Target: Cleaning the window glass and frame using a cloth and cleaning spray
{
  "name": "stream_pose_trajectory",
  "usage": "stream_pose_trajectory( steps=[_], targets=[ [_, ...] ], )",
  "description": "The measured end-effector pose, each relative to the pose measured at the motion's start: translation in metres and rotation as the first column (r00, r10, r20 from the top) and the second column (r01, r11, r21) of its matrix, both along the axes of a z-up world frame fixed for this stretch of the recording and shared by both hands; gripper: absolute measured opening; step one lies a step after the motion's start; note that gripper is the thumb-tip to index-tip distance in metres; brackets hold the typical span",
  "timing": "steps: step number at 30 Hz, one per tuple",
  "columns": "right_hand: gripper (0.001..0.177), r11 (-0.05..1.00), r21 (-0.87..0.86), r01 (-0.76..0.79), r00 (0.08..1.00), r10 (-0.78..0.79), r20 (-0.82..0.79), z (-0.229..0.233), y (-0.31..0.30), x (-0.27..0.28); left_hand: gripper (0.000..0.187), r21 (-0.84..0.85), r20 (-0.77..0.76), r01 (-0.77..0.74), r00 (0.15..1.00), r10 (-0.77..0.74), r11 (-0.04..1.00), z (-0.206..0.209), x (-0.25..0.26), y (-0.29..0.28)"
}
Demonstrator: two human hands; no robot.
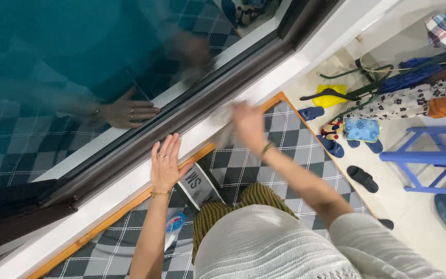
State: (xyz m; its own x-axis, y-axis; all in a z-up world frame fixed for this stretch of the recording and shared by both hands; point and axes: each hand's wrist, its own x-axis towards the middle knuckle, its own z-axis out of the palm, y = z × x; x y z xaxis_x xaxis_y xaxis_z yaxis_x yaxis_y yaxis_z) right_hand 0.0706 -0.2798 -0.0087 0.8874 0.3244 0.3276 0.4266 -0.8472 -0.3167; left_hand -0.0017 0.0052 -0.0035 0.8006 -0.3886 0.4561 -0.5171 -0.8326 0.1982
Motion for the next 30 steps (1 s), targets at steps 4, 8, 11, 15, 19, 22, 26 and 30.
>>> stream_pose_trajectory(
  steps=[4, 8, 11, 15, 19, 22, 26, 30],
  targets=[
    [0.013, 0.917, -0.167, 0.363, 0.907, -0.307, 0.288, 0.039, -0.088, 0.05, 0.078, 0.013, 0.022, -0.026, 0.999, 0.026, 1.0, -0.002, 0.001, -0.003],
    [0.009, 0.845, -0.178, 0.504, 0.844, -0.437, 0.31, 0.017, -0.103, 0.087, 0.076, -0.004, 0.02, -0.024, 1.0, 0.024, 1.0, -0.001, 0.001, -0.004],
    [0.015, 0.826, -0.303, 0.476, 0.867, -0.385, 0.315, 0.009, -0.073, 0.079, 0.075, -0.005, 0.028, -0.024, 0.999, 0.024, 1.0, -0.001, 0.001, -0.002],
    [0.015, 0.867, -0.358, 0.347, 0.935, -0.291, 0.202, 0.009, -0.006, 0.05, 0.075, -0.027, 0.032, -0.018, 0.999, 0.019, 0.999, -0.002, 0.001, -0.002],
    [0.017, 0.924, -0.366, 0.109, 0.978, -0.035, 0.204, 0.021, 0.057, 0.017, 0.068, -0.117, 0.064, -0.063, 0.995, 0.071, 0.991, -0.013, -0.003, -0.002],
    [0.013, 0.935, -0.353, -0.023, 0.948, 0.133, 0.29, 0.037, 0.099, -0.002, 0.062, -0.291, 0.057, -0.187, 0.976, 0.212, 0.938, -0.025, -0.019, -0.011],
    [0.007, 0.922, -0.348, -0.171, 0.838, 0.322, 0.441, 0.063, 0.149, -0.027, 0.058, -0.449, -0.008, -0.305, 0.941, 0.337, 0.84, -0.016, -0.08, -0.029],
    [0.005, 0.862, -0.364, -0.352, 0.781, 0.485, 0.393, 0.063, 0.205, -0.049, 0.057, -0.49, -0.065, -0.439, 0.88, 0.471, 0.753, -0.025, -0.156, -0.009]
  ],
)
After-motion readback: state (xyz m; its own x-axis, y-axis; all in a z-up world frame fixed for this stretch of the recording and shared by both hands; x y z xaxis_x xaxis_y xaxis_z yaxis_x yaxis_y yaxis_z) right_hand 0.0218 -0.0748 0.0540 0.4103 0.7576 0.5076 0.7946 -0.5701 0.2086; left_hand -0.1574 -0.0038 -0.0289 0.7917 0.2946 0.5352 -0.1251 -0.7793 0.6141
